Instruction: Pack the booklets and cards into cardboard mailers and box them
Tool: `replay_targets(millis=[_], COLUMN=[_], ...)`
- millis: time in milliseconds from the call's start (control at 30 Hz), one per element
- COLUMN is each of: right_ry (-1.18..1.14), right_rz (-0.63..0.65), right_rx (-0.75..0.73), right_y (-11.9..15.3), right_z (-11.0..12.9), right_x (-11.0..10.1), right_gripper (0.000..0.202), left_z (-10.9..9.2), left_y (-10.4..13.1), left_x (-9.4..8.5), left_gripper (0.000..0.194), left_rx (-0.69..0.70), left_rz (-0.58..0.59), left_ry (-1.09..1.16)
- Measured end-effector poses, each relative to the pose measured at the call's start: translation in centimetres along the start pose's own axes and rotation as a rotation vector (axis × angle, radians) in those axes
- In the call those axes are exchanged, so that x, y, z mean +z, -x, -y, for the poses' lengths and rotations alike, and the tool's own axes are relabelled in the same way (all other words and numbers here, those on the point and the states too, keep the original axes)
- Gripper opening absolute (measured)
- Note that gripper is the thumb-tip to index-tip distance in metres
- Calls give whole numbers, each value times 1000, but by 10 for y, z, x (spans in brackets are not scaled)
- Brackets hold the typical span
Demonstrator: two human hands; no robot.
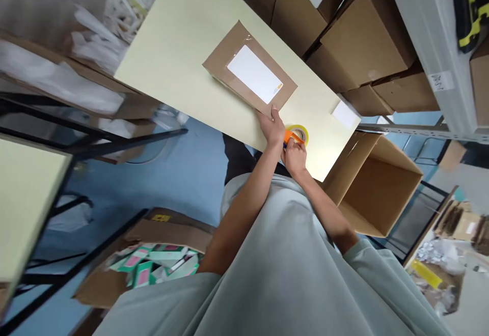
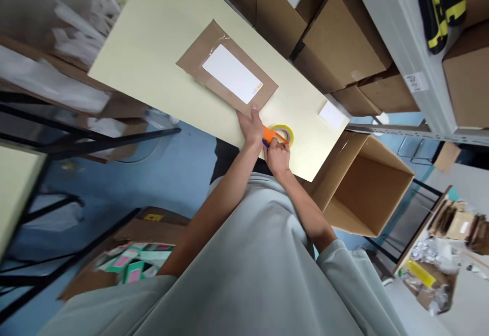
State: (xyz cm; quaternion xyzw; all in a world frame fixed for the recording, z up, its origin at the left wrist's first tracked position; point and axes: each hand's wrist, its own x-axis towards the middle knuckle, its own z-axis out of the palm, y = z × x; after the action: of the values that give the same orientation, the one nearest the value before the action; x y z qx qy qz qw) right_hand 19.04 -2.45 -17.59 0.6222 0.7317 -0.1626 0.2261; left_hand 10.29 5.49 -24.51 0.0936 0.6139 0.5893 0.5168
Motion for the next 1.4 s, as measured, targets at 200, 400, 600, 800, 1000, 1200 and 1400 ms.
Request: replay_targets(millis=[200, 400, 600, 800, 1000, 1200, 1400], right_ry=[-155, -254, -194, -155, -133, -25, 98], right_rz=[34, 54, 138, -3, -111, -126, -137], right_rx=[-84, -24, 138, 142, 37, -133, -347], right_y=[-4, 23, 89, 23, -82, -117, -96], right_z=[26, 10, -81, -132, -131, -105, -69], right_x=[1, 15, 30, 3, -36, -40, -27], right_gripper=[40, 38, 43, 43, 45, 42, 44], left_z=[-27, -43, -42, -47, -54, -79, -152], left_y=[-21, -24, -27, -28, -30, -42, -97], left_x=[-56, -74, -78, -81, -82, -94, -125], left_gripper=[44, 56, 59, 52, 49, 60, 64], left_rx=[-28, -29, -24, -44, -36, -3, -126], left_rz=[101, 159, 197, 231, 311, 470, 764], left_ry=[-248, -433, -492, -526, -607, -739, -1126])
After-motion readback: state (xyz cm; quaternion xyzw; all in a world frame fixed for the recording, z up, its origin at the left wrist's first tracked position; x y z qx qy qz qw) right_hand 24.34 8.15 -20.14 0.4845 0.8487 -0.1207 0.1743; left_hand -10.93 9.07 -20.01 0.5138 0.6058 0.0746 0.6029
